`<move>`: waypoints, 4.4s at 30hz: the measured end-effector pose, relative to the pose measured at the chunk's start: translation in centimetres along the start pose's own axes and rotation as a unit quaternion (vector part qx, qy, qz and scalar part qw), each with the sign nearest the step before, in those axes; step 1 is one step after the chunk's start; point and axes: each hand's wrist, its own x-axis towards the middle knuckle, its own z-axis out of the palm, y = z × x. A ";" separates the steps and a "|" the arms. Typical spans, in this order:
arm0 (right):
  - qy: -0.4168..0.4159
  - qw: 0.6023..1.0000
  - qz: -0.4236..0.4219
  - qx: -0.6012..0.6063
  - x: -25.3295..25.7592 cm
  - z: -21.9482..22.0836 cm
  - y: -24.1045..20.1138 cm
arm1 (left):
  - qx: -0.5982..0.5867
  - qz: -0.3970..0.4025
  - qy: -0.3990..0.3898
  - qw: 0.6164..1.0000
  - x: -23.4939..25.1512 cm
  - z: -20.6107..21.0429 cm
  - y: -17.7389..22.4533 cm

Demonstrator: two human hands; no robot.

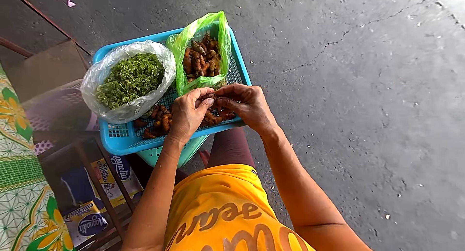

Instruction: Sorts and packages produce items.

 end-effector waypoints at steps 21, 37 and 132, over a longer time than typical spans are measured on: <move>0.006 0.998 -0.006 0.067 0.5 0.1 0.4 | -0.135 -0.051 0.051 0.988 1.1 0.7 0.0; 0.001 0.997 -0.054 -0.049 0.1 0.2 0.8 | -0.052 -0.084 -0.005 0.995 0.7 0.6 -0.1; -0.173 0.932 -0.113 -0.297 3.8 -4.3 -1.7 | -0.162 -0.136 -0.062 0.975 0.6 -4.4 -1.6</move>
